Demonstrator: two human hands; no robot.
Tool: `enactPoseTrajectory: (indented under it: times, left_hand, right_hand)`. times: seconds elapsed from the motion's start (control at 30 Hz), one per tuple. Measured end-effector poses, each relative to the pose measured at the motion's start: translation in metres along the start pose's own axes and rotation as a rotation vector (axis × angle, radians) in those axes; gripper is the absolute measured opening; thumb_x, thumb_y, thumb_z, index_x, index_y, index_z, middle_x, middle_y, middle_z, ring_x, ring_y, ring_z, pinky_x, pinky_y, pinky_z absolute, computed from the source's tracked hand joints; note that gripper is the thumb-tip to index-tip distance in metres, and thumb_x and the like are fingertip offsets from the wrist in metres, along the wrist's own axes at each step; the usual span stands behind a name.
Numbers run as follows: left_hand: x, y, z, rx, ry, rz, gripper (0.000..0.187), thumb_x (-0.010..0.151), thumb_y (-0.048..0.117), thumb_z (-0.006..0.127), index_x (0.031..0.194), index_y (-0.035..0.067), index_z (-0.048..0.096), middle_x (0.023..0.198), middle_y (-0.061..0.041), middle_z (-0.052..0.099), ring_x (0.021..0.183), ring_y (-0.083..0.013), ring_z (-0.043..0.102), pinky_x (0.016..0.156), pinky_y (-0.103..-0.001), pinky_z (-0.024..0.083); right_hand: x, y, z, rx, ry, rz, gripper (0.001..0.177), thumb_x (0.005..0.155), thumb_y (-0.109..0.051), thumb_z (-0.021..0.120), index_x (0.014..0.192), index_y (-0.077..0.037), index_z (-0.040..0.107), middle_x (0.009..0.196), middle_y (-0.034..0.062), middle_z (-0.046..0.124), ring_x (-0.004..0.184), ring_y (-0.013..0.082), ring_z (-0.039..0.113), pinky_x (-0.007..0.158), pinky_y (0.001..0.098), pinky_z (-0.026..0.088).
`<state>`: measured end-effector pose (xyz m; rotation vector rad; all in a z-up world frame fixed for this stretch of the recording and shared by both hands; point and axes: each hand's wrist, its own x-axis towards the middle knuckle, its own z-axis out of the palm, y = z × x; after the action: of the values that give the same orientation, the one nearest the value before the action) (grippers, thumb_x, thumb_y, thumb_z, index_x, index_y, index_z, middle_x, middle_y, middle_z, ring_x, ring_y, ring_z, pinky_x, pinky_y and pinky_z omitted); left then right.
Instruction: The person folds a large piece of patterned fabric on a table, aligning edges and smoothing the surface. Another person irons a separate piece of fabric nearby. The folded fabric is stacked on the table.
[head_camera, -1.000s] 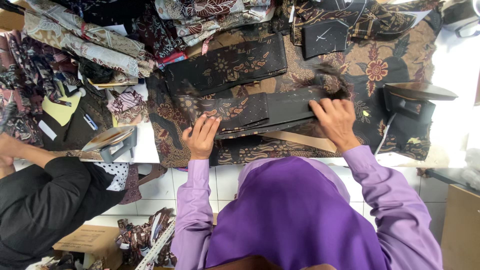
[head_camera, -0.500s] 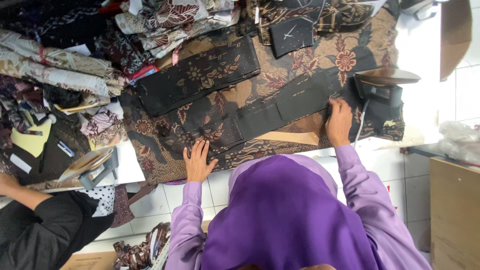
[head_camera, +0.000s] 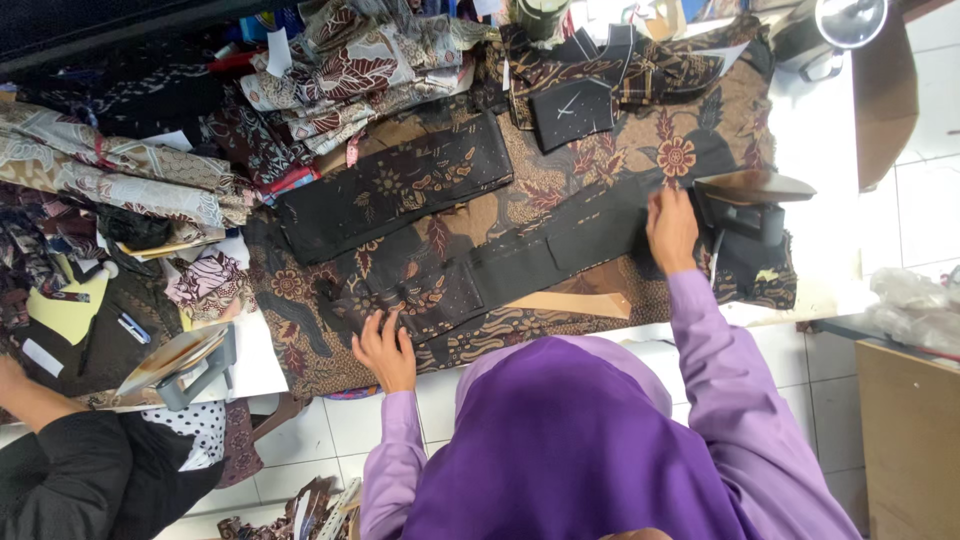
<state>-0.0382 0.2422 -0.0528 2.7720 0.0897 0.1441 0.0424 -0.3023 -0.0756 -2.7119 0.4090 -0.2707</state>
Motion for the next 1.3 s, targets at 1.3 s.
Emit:
enactPoseTrajectory:
  times: [1.3]
  left_hand:
    - [0.014, -0.029, 0.037, -1.278, 0.357, -0.623, 0.03, 0.088, 0.006, 0.074, 0.113, -0.007, 0.066, 0.111, -0.009, 0.069, 0.098, -0.0183, 0.064, 0.089, -0.031, 0.051]
  right_hand:
    - [-0.11, -0.136, -0.017, -0.05, -0.479, -0.383, 0.043, 0.088, -0.032, 0.078, 0.118, -0.006, 0.063, 0.113, 0.0152, 0.057, 0.106, 0.0348, 0.055, 0.086, 0.0459, 0.046]
